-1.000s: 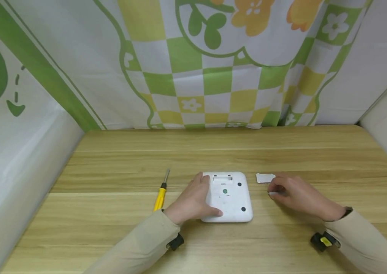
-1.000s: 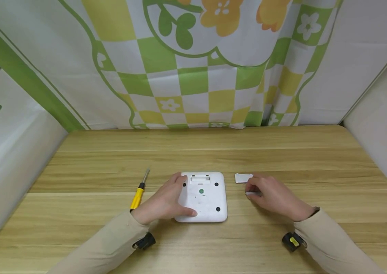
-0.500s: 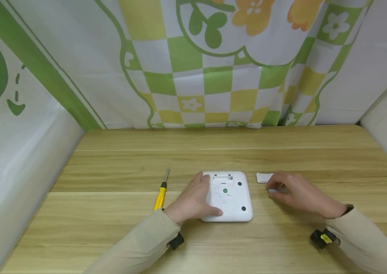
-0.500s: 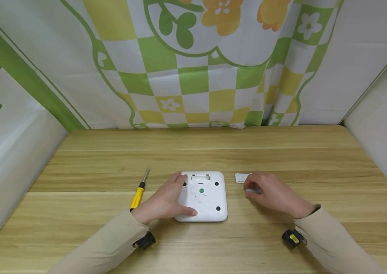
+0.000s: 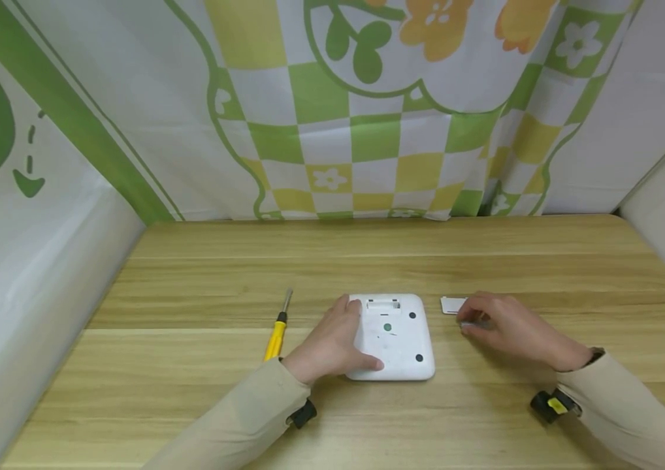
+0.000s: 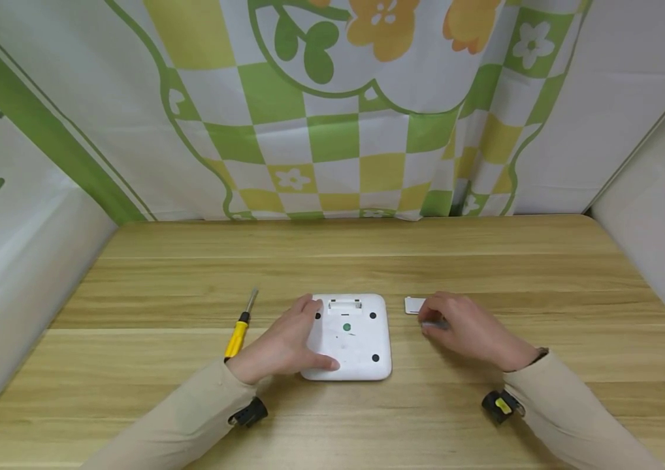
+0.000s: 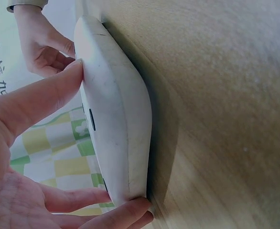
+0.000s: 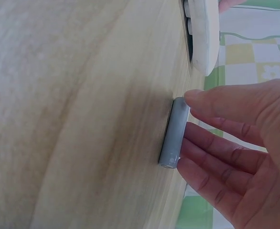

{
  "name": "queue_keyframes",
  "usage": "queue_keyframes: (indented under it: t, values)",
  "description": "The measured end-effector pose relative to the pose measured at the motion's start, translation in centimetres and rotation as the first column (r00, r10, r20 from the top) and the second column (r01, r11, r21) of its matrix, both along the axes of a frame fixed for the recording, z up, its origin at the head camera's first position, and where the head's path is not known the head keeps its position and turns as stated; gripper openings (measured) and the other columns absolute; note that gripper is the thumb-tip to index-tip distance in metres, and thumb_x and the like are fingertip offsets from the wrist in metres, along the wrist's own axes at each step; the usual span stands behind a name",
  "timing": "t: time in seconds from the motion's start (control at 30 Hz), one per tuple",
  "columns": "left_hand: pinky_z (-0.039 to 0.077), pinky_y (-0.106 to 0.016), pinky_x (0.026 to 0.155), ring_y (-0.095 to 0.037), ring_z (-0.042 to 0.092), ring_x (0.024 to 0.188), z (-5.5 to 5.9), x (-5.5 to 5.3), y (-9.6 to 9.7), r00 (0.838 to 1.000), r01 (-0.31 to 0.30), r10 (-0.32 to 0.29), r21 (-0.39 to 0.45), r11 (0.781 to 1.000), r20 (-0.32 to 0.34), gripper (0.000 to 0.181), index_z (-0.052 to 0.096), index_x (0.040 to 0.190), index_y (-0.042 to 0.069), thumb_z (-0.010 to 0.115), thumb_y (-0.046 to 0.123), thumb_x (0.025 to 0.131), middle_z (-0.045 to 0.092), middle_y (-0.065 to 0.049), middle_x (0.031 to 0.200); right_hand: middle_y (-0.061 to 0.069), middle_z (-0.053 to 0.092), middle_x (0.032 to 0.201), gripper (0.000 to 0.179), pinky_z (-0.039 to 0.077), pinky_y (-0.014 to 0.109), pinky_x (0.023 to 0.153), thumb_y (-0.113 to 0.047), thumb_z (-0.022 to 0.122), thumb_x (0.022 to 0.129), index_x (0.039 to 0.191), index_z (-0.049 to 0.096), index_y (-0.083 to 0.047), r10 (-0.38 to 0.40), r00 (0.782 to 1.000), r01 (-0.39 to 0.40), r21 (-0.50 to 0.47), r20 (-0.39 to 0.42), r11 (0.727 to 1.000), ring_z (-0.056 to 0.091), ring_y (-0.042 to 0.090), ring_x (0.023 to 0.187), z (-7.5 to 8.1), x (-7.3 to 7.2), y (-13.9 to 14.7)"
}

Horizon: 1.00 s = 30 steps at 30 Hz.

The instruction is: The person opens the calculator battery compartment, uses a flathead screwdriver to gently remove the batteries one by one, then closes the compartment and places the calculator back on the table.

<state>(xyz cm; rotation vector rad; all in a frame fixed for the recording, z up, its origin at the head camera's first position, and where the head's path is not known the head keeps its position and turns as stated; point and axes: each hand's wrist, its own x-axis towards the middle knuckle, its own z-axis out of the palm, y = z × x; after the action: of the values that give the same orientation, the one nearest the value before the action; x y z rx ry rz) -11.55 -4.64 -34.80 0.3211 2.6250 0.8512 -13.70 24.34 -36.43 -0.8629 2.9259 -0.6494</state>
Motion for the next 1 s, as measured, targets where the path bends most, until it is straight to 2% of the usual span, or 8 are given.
queue_keyframes:
  t: [0.67,1.0]
  values:
    - [0.026,-0.048,0.115,-0.041,0.027,0.141,0.0,-0.1,-0.1,1.000,0.013,-0.013,0.004,1.000,-0.018,0.098,0.033,0.142,-0.009,0.087,0.025,0.068,0.020,-0.029,0.154,-0.005,0.066,0.087,0.011,0.052,0.026,0.067,-0.008,0.073,0.082,0.091,0.069,-0.011,-0.009,1.000,0.009,-0.012,0.002,1.000,0.061,0.006,0.078,0.0,-0.9,-0.1]
    - [0.026,-0.048,0.115,-0.040,0.026,0.141,0.0,-0.1,-0.1,1.000,0.017,-0.017,0.005,1.000,-0.014,0.100,0.031,0.144,-0.008,0.087,0.026,0.068,0.019,-0.029,0.154,0.001,0.068,0.090,0.012,0.055,0.033,0.069,-0.004,0.073,0.082,0.093,0.069,-0.007,0.017,1.000,-0.017,-0.020,-0.022,1.000,0.064,0.015,0.082,0.3,-1.9,-0.5]
